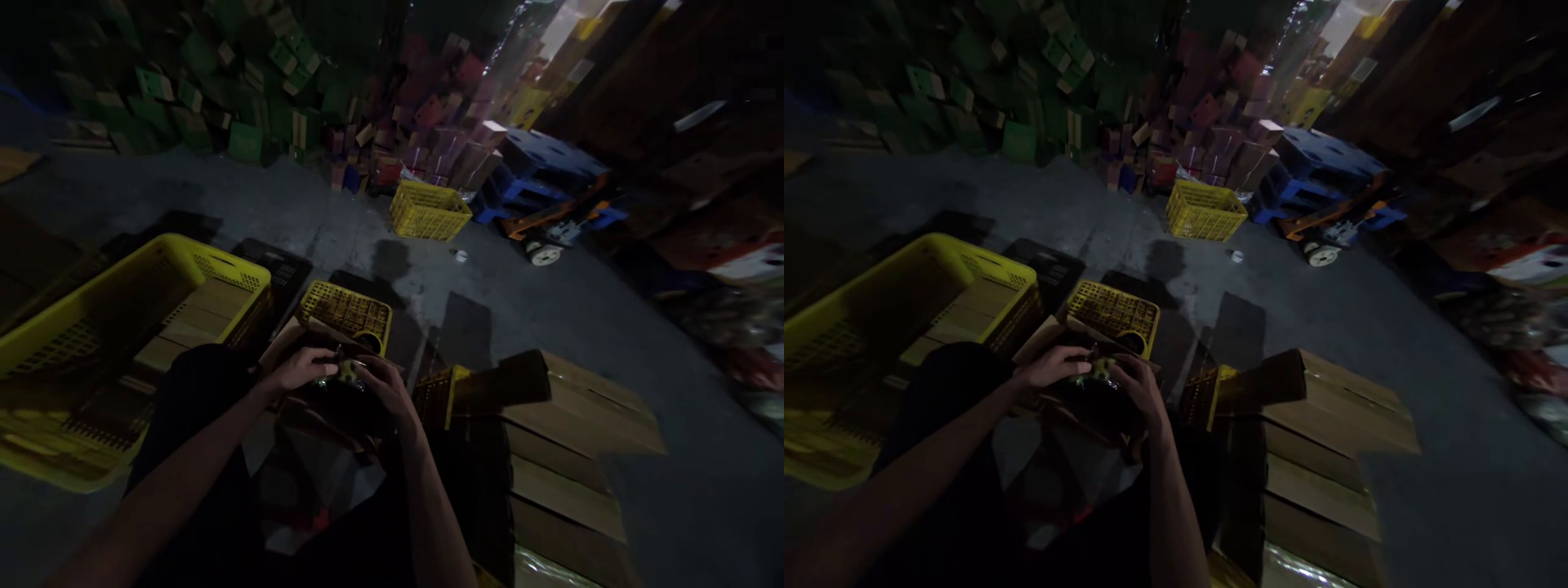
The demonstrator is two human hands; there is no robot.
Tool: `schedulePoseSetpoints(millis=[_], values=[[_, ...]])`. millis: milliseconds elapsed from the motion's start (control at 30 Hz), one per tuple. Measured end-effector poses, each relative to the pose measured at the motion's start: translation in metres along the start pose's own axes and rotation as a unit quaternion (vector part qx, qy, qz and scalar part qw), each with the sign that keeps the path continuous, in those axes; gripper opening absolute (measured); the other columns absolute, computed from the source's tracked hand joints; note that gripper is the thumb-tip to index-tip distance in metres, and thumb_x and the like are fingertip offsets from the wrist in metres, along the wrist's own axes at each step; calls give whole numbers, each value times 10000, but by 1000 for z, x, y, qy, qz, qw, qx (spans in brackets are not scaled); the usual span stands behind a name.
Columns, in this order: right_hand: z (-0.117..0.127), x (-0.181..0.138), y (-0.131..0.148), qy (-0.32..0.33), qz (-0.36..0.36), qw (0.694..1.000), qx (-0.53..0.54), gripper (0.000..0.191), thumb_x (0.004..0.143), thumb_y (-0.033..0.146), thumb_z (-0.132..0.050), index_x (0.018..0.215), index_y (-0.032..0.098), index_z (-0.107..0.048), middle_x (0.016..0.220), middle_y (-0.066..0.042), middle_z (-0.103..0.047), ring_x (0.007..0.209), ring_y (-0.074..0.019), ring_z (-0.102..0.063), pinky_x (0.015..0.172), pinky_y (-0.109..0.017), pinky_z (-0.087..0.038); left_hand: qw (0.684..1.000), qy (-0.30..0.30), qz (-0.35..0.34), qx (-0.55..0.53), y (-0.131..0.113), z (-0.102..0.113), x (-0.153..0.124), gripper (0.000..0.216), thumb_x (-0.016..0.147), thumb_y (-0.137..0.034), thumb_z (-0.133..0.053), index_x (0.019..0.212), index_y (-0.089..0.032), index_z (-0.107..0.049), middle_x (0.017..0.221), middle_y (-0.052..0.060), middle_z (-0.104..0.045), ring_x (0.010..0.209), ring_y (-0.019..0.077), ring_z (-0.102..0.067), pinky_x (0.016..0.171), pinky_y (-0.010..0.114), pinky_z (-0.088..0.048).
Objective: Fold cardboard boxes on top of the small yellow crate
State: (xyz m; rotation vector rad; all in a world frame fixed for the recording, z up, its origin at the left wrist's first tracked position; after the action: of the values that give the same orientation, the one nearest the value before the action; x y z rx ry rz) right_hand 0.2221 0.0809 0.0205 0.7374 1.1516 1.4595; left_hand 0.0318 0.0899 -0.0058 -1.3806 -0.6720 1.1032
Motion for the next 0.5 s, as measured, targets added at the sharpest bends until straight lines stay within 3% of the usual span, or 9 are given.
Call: schedulePoseSetpoints(millis=[100,233,333,500], values=[[7,1,-10,-4,4,984,-178,317,919,388,-652,1166,214,-747,1156,-86,-775,1091,-269,-702,922,-347,-514,1000,-9,18,-12,8,2,1,615,839,-502,-723,1339,-145,-691,1239,112,-747,1176,323,-684,1004,387,-519],[-15,-6,-30,70,-18,894,-441,265,900,119,-559,1086,127,-749,1096,-178,-763,1051,-276,-700,874,-325,-491,1000,-9,9,25,14,2,5,597,835,-498,-719,1314,-142,-711,1324,128,-711,1257,346,-642,1062,412,-491],[-40,-11,-40,113,-20,877,-467,253,865,44,-528,977,104,-748,1005,-185,-767,966,-252,-705,825,-301,-482,999,-13,5,41,18,3,7,577,857,-484,-693,1322,-142,-708,1341,125,-702,1271,344,-634,1082,416,-477],[-74,-10,-48,176,-8,867,-466,239,886,88,-564,1028,178,-734,1006,-94,-776,938,-190,-705,765,-235,-468,999,-7,9,31,21,1,7,596,849,-487,-705,1330,-135,-702,1338,125,-704,1277,349,-630,1073,411,-487]])
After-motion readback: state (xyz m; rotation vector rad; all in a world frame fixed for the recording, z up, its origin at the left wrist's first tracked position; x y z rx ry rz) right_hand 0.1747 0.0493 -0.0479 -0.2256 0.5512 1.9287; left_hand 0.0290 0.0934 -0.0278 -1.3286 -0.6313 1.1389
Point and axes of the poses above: each hand's wrist, its own x-axis towards the middle knuckle, its own z-axis out of the back of the hand, y = z × x, the point moved 10 cm from there along x, towards the middle knuckle
